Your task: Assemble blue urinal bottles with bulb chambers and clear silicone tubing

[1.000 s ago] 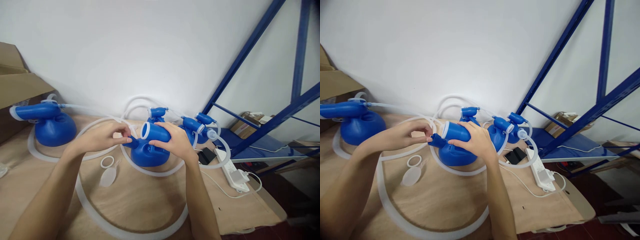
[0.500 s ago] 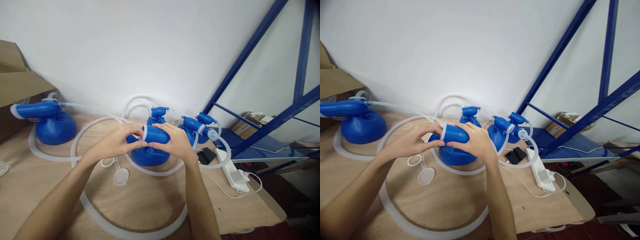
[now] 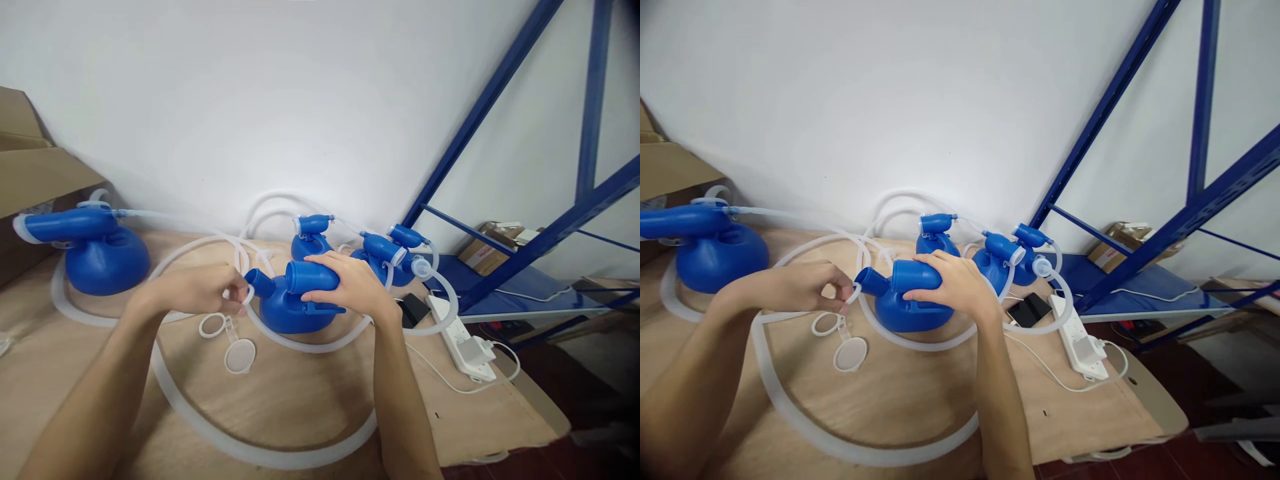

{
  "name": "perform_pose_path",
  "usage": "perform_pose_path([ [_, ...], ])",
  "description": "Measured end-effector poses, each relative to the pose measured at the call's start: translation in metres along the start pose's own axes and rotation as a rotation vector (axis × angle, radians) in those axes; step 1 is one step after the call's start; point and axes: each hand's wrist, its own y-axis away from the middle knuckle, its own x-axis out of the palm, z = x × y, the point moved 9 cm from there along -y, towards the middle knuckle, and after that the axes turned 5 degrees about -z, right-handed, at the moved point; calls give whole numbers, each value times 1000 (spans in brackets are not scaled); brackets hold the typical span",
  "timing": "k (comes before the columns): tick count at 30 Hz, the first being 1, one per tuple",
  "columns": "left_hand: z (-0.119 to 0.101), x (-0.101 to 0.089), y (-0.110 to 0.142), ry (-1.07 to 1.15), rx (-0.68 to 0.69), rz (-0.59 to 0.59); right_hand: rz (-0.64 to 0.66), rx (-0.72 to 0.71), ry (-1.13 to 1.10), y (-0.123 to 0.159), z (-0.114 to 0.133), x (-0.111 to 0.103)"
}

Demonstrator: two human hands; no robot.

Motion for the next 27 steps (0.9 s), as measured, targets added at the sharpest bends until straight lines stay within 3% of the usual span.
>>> perform_pose_path([
  [3, 21, 9, 2, -82, -86, 123, -18, 7, -8, 0, 0, 0],
  [6, 10, 0, -1, -93, -34, 0, -48, 15, -9, -1, 3, -1],
  [12, -45, -18, 0, 54, 146, -320, -51, -11, -34, -3, 18, 2],
  [16, -58, -17, -1, 215, 203, -355, -174, -23, -42, -3, 25, -5],
  [21, -52, -2, -9, 576, 123, -301, -277, -27, -65, -5, 29, -7],
  [23, -50, -4, -11, 601, 113, -379, -266, -29, -104, -6, 27, -8],
  [27, -33, -29, -4, 726, 54, -661, -255, -19, -251, -1, 8, -21],
])
